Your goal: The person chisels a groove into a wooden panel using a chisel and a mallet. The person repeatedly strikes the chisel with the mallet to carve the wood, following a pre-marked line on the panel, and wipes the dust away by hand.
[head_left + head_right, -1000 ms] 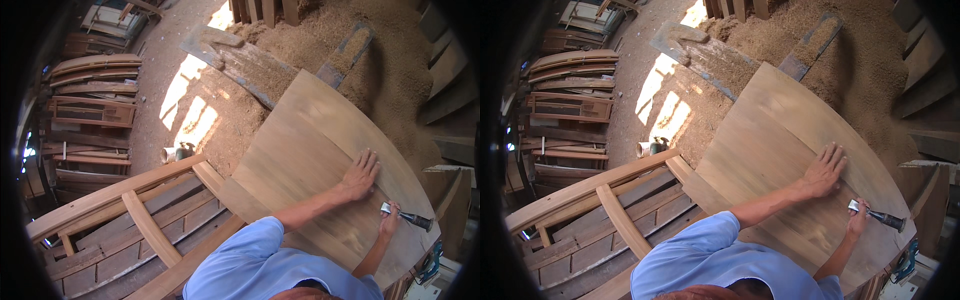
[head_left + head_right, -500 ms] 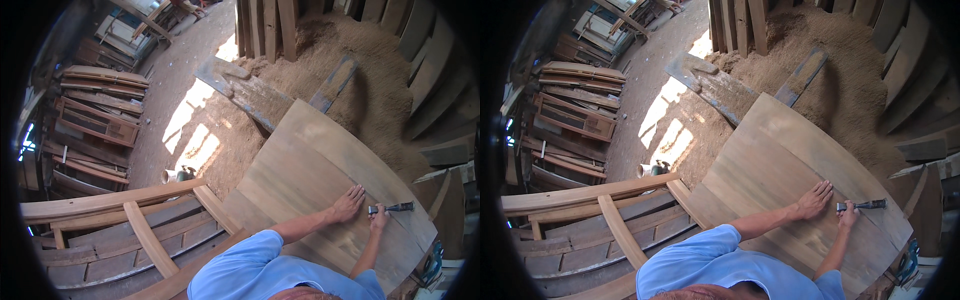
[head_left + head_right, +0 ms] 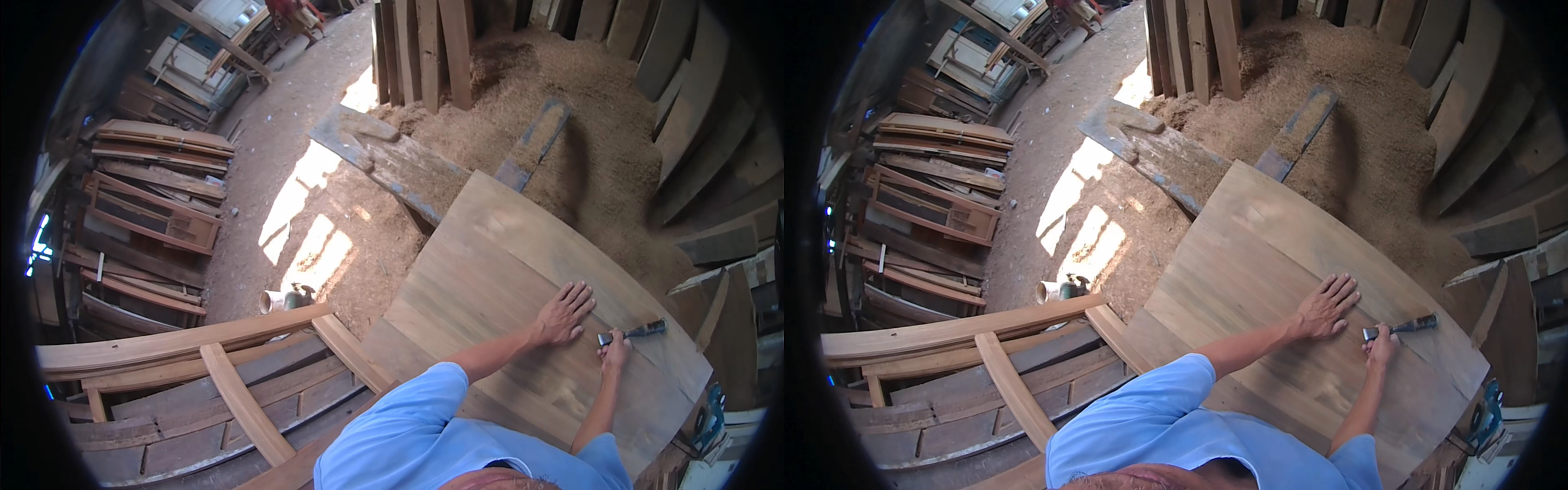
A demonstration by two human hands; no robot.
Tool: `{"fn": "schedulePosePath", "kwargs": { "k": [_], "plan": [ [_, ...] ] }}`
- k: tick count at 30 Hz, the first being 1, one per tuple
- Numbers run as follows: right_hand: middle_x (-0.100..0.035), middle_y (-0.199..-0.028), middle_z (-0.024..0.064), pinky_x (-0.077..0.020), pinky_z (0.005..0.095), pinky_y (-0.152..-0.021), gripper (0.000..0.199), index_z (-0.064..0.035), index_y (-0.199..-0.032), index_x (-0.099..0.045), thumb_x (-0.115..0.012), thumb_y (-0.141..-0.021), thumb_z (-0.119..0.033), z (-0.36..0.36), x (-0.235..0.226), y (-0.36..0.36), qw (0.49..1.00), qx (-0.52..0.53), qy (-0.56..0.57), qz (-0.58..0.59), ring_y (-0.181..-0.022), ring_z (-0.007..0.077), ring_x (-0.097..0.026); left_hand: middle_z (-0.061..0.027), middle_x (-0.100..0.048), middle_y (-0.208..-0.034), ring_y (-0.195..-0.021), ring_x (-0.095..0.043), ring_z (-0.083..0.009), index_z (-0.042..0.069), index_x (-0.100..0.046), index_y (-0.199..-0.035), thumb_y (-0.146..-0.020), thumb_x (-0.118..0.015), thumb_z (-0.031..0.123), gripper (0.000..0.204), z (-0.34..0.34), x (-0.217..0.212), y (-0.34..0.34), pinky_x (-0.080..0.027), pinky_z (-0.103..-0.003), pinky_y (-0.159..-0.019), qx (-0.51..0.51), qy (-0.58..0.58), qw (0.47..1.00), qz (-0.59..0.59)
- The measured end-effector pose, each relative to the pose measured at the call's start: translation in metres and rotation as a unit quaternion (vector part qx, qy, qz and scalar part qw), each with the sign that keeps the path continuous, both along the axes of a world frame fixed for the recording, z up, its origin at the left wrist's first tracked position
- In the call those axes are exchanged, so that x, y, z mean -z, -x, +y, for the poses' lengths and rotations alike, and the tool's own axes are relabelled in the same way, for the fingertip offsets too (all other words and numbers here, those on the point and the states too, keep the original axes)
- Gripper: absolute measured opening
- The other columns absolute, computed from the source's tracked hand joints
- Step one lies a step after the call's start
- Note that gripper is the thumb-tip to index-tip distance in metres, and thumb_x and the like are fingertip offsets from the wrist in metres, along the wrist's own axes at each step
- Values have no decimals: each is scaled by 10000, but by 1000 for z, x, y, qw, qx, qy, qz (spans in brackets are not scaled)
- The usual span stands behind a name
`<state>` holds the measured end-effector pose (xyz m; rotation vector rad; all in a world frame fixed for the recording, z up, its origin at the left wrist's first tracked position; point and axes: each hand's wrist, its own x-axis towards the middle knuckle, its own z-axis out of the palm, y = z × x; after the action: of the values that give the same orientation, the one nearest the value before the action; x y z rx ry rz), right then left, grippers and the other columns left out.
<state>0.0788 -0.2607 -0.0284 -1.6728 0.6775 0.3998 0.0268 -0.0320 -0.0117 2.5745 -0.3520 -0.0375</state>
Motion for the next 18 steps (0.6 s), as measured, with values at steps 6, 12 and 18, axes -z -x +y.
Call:
{"fn": "schedulePosePath", "kwargs": {
  "k": [6, 12, 18],
  "plan": [
    [-521, -607, 29, -410, 293, -361, 270, -16, -871, -582, -613, -944, -274, 3, -4, 0, 1000, -11, 14, 10, -405, 120, -463, -288, -269, -1625, -1538, -179, -451, 65, -386, -1558, -950, -528, 430, 723, 60, 9, -39, -117, -550, -1258, -153, -16, 988, -23],
    [-518, -611, 30, -412, 296, -354, 272, -24, -892, -585, -591, -963, -287, 5, -5, -3, 999, -8, 29, 21, -406, 118, -468, -304, -260, -1625, -1535, -169, -470, 66, -350, -1576, -954, -507, 445, 745, 174, 22, -15, -102, -580, -1248, -342, -109, 933, -29],
    [-530, -604, 40, -406, 295, -347, 312, -16, -897, -578, -570, -982, -316, 8, -9, -4, 998, -20, 46, 31, -393, 129, -471, -315, -257, -1623, -1532, -162, -482, 38, -332, -1578, -974, -478, 433, 736, 216, 9, 71, -75, -580, -1248, -409, -163, 898, 11]
  ]
}}
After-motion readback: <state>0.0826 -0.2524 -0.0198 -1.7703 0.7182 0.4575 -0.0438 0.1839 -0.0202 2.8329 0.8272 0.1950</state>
